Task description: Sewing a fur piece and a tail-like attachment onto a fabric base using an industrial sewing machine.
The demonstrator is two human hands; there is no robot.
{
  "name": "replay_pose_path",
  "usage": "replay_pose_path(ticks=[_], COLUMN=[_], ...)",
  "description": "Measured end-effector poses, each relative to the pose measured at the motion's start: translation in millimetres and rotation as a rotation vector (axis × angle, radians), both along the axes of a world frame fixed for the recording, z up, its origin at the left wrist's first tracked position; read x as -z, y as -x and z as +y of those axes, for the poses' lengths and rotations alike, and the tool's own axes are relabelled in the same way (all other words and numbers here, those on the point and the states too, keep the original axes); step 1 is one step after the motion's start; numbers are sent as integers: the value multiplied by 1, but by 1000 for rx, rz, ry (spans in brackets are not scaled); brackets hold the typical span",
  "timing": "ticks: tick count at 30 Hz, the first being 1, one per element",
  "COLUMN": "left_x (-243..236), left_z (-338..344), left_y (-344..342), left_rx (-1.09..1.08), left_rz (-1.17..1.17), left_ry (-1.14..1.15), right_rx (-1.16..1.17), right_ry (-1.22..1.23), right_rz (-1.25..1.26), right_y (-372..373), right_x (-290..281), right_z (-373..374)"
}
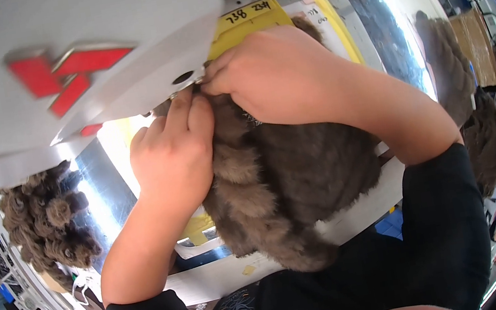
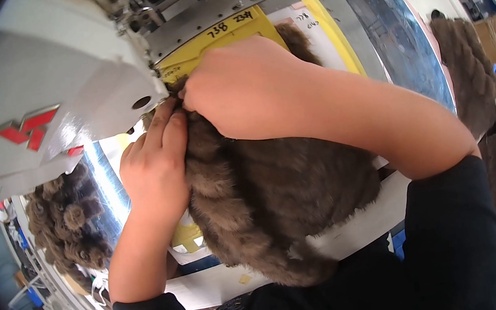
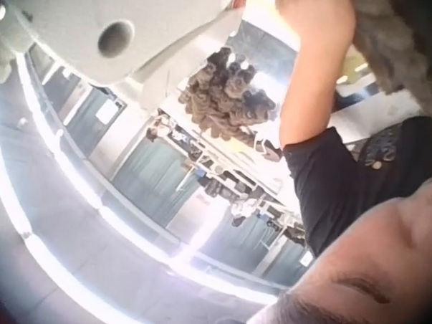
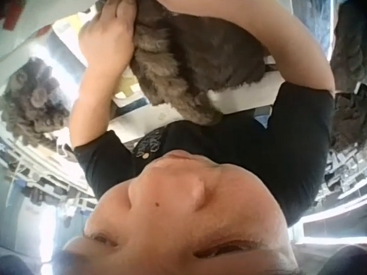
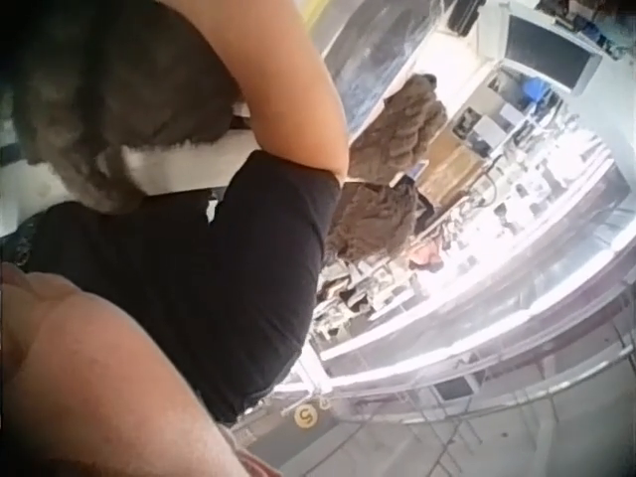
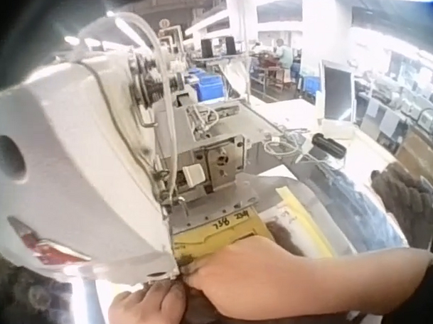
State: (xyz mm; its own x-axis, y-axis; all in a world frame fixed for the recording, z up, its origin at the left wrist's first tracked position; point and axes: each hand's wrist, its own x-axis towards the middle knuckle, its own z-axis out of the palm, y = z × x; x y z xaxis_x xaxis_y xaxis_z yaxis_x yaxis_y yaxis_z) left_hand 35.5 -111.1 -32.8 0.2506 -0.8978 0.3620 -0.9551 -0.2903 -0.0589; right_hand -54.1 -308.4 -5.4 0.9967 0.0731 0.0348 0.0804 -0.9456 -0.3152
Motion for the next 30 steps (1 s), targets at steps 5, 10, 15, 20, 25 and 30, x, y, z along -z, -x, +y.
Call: replay_pose_path(ticks=[5,10,15,20,25,30], left_x=[0,0,-3,-6,0,0], left_z=[-2,1,2,12,16,14], left_y=[-1,-2,6,17,12,11], left_rx=[23,26,32,197,264,270], left_rz=[-6,44,43,117,152,131], left_ry=[-6,4,11,33,34,21], right_rx=[-26,-48,-99,-108,-47,-47], right_ry=[1,5,2,-53,-53,-59], right_rz=[-10,-8,-205,-286,-116,-78], right_y=[2,1,3,3,2,0], right_x=[4,2,14,14,1,-2], right_z=[-5,-4,-7,-7,-4,-6])
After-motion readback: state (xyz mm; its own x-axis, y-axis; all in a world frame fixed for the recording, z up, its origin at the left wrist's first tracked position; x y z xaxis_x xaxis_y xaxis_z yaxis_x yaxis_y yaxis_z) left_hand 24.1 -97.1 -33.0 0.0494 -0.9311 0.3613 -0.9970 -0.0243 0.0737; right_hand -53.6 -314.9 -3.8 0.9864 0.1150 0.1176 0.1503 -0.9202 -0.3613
